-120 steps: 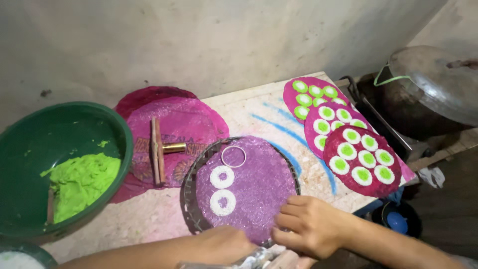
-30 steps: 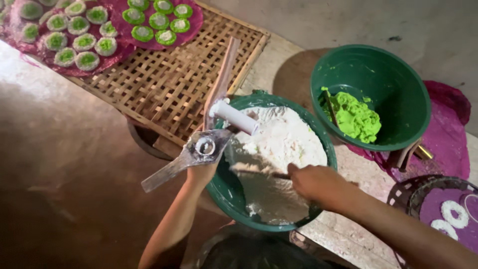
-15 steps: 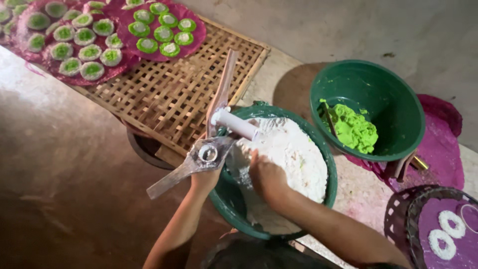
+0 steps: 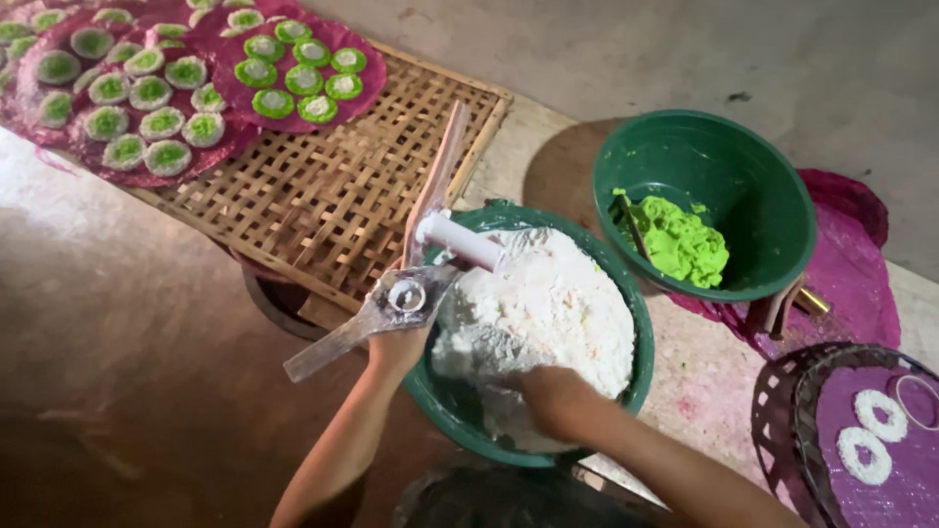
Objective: The person fills small ring-shaped molds with a white mixture using a hand-held tool, levels the surface, and then presses green dough into the center of the molds.
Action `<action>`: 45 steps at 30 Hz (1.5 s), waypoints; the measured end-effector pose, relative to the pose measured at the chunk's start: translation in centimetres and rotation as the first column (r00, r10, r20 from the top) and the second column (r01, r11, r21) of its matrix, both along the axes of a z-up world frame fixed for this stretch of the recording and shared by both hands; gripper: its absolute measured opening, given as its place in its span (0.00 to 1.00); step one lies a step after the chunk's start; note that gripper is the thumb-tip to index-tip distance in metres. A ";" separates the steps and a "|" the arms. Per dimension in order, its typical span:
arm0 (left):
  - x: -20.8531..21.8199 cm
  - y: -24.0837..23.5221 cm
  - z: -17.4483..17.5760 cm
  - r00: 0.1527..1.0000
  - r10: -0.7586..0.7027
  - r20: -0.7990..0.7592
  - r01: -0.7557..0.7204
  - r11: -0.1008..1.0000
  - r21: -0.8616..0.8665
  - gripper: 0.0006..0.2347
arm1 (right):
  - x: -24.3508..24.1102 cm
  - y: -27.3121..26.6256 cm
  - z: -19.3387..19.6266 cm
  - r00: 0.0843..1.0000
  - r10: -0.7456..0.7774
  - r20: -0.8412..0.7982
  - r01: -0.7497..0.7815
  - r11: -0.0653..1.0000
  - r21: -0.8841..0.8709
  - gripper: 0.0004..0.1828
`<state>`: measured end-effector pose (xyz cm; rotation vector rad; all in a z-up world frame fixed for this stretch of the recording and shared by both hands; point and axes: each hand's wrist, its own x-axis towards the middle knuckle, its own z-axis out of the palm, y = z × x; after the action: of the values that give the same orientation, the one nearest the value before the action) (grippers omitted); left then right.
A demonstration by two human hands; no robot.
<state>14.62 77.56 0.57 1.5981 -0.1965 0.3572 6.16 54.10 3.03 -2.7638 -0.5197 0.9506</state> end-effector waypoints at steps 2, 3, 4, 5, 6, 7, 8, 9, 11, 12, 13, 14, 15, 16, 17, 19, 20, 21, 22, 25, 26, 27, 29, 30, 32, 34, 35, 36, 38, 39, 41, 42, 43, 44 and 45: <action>0.7 0.2 0.2 0.989 0.079 0.124 -0.106 0.966 0.235 0.15 | 0.3 -3.9 3.6 0.981 -0.139 -0.135 0.173 0.940 0.293 0.31; 1.0 0.1 0.4 0.975 0.106 0.193 -0.168 0.926 0.339 0.15 | 0.2 -5.7 5.1 0.963 -0.175 -0.205 0.253 0.849 0.463 0.30; 1.4 -0.1 0.6 0.913 0.218 0.345 -0.359 0.832 0.424 0.17 | -0.1 -7.6 6.4 0.971 -0.180 -0.156 0.235 0.832 0.503 0.22; 1.6 -0.4 0.9 0.816 0.296 0.497 -0.539 0.700 0.468 0.20 | -0.5 -9.2 7.5 0.976 -0.187 -0.109 0.216 0.813 0.541 0.16; 1.7 -0.8 1.2 0.688 0.337 0.642 -0.701 0.538 0.468 0.23 | -0.6 -10.5 8.3 0.951 -0.262 -0.162 0.308 0.788 0.533 0.17; 1.7 -1.1 1.5 0.826 0.267 0.496 -0.545 0.602 0.583 0.23 | -0.8 -11.6 8.9 0.917 -0.338 -0.214 0.399 0.754 0.522 0.17; 1.5 -1.4 1.9 0.927 0.184 0.328 -0.365 0.650 0.667 0.25 | -0.9 -12.4 9.4 0.873 -0.410 -0.264 0.487 0.711 0.507 0.17; 1.2 -1.8 2.4 0.986 0.085 0.143 -0.162 0.678 0.717 0.26 | -0.8 -13.0 9.9 0.871 -0.399 -0.286 0.491 0.702 0.515 0.17; 0.7 -2.3 3.6 0.932 -0.140 0.333 -0.142 0.705 0.695 0.24 | 0.2 -14.0 11.5 0.867 -0.377 -0.327 0.498 0.684 0.533 0.17; 0.4 -2.5 4.2 0.872 -0.246 0.423 -0.129 0.717 0.685 0.23 | 0.8 -14.1 12.4 0.967 -0.252 -0.039 0.221 0.752 0.621 0.15; 0.4 -2.8 4.8 0.910 -0.261 0.322 -0.039 0.720 0.693 0.25 | 1.4 -14.0 13.5 0.959 -0.112 0.261 -0.077 0.782 0.618 0.12; 0.4 -3.3 5.4 0.936 -0.277 0.218 0.052 0.720 0.692 0.26 | 1.8 -13.5 14.4 0.843 0.029 0.537 -0.360 0.773 0.523 0.11; 0.3 -3.8 5.7 0.950 -0.293 0.106 0.145 0.719 0.680 0.28 | 1.7 -12.4 14.8 0.822 0.033 0.569 -0.274 0.899 0.343 0.10; 0.2 -4.4 5.9 0.955 -0.294 0.020 0.187 0.654 0.733 0.26 | 1.7 -10.9 15.0 0.800 0.045 0.598 -0.165 0.975 0.148 0.10; -0.1 -5.1 5.8 0.956 -0.284 -0.071 0.232 0.588 0.775 0.24 | 1.8 -9.1 14.8 0.783 0.068 0.619 -0.044 0.998 -0.054 0.10; -0.3 -6.4 5.2 0.952 -0.276 -0.132 0.269 0.545 0.794 0.22 | 1.3 -4.0 13.1 0.680 0.339 0.650 -0.110 0.924 -0.367 0.11; -0.4 -6.8 4.7 0.952 -0.287 -0.104 0.257 0.571 0.780 0.21 | 0.5 -2.6 12.7 0.649 0.394 0.651 -0.129 0.900 -0.416 0.09; -0.5 -6.9 4.1 0.952 -0.296 -0.079 0.248 0.594 0.765 0.20 | -0.2 -1.6 12.5 0.618 0.445 0.648 -0.147 0.875 -0.461 0.09; -0.6 -6.8 3.4 0.946 -0.297 -0.132 0.292 0.599 0.746 0.20 | -0.6 -1.4 12.7 0.618 0.413 0.669 -0.184 0.903 -0.388 0.13; -0.1 -5.7 1.4 0.930 -0.274 -0.247 0.366 0.611 0.702 0.21 | -1.8 -2.6 14.7 0.656 0.315 0.685 -0.185 0.948 -0.259 0.24; 0.3 -5.1 0.8 0.933 -0.246 -0.263 0.360 0.614 0.703 0.22 | -2.5 -3.5 15.9 0.690 0.284 0.666 -0.120 0.952 -0.282 0.25; 0.5 -4.6 0.3 0.935 -0.218 -0.279 0.354 0.618 0.702 0.23 | -3.2 -4.8 17.4 0.727 0.193 0.659 -0.041 0.970 -0.239 0.24; 1.2 -3.9 -0.2 0.922 -0.365 -0.126 0.385 0.843 0.376 0.20 | -4.0 -6.6 19.8 0.745 0.060 0.664 0.072 0.983 -0.170 0.24; 1.6 -3.9 -0.2 0.912 -0.409 -0.025 0.407 0.895 0.185 0.19 | -4.1 -7.2 20.8 0.733 0.021 0.679 0.103 0.985 -0.141 0.25; 1.7 -3.9 -0.2 0.899 -0.427 -0.102 0.435 0.837 0.332 0.19 | -3.7 -6.8 21.4 0.716 0.010 0.698 0.073 0.993 -0.089 0.25; 1.8 -4.5 0.3 0.882 -0.435 -0.178 0.465 0.752 0.467 0.19 | -2.6 -5.6 21.0 0.693 0.066 0.717 -0.039 0.998 -0.055 0.22; 1.7 -4.8 0.6 0.876 -0.431 -0.217 0.477 0.704 0.526 0.19 | -2.1 -5.1 20.9 0.701 0.117 0.703 -0.038 0.991 -0.127 0.21; 1.7 -5.0 0.9 0.869 -0.423 -0.256 0.488 0.651 0.582 0.19 | -1.6 -4.4 20.6 0.709 0.167 0.685 -0.038 0.979 -0.199 0.19; 1.6 -5.2 1.7 0.879 -0.448 -0.162 0.470 0.757 0.454 0.15 | -1.2 -3.0 19.7 0.712 0.267 0.650 -0.059 0.944 -0.324 0.20; 1.6 -5.1 2.2 0.884 -0.454 -0.116 0.461 0.800 0.383 0.13 | -1.0 -2.5 19.3 0.705 0.322 0.632 -0.083 0.922 -0.378 0.23; 1.7 -4.9 3.1 0.869 -0.479 -0.122 0.492 0.811 0.318 0.16 | -0.7 -2.6 19.2 0.701 0.336 0.629 -0.105 0.921 -0.375 0.23; 1.8 -4.8 3.5 0.862 -0.492 -0.124 0.506 0.814 0.285 0.18 | -0.6 -2.6 18.9 0.705 0.296 0.645 -0.104 0.942 -0.318 0.21; 1.8 -4.8 3.9 0.900 -0.416 -0.132 0.432 0.810 0.396 0.19 | -0.3 -2.6 18.7 0.708 0.259 0.657 -0.109 0.959 -0.261 0.19; 1.8 -4.8 4.3 0.933 -0.337 -0.129 0.354 0.789 0.503 0.21 | 0.2 -2.5 18.4 0.688 0.262 0.677 -0.107 0.959 -0.263 0.15; 1.5 -5.0 4.4 0.960 -0.251 -0.120 0.272 0.755 0.597 0.23 | 0.6 -2.0 17.9 0.669 0.272 0.692 -0.112 0.957 -0.269 0.10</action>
<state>16.16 72.56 5.01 2.1813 -0.5523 0.0362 6.75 52.06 20.92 -3.2593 -0.8778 -0.1626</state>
